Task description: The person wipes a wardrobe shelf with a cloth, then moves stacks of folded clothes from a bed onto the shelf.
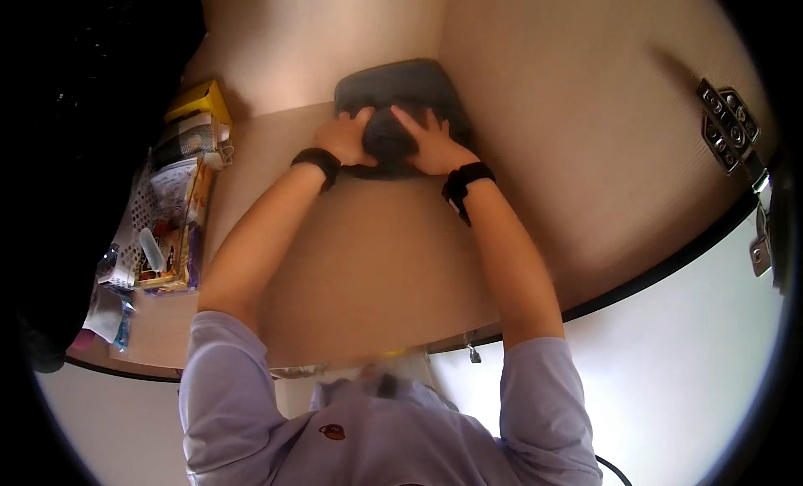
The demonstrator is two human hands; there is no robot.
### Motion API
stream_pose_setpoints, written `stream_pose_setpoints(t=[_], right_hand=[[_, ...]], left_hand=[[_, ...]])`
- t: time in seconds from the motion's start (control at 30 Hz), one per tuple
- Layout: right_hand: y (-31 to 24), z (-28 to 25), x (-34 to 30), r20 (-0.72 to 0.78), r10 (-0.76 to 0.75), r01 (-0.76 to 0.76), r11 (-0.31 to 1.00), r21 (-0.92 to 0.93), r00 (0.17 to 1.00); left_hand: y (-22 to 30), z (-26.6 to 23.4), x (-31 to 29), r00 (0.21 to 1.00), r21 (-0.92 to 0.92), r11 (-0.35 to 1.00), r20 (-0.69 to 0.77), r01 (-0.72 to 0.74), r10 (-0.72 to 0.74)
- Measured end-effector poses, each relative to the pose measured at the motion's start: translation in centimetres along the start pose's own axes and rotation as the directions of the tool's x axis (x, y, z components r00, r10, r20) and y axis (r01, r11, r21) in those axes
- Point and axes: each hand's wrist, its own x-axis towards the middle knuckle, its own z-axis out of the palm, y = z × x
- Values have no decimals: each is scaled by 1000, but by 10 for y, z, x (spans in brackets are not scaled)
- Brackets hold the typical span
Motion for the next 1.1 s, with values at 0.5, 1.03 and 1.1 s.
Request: stream_pose_setpoints(t=[0.5, 1.03, 1.1], right_hand=[[-57, -33, -68, 8, 69, -69, 998, 11, 998], [-164, 1, -207, -406, -534, 671, 604, 430, 741], [-174, 8, -217, -371, -580, 688, 586, 429, 725]], left_hand=[[28, -8, -45, 992, -10, 992, 16, 126, -126], [47, -50, -289, 914, -373, 908, -404, -191, 26], [48, -47, -321, 914, -414, 898, -405, -150, -34]])
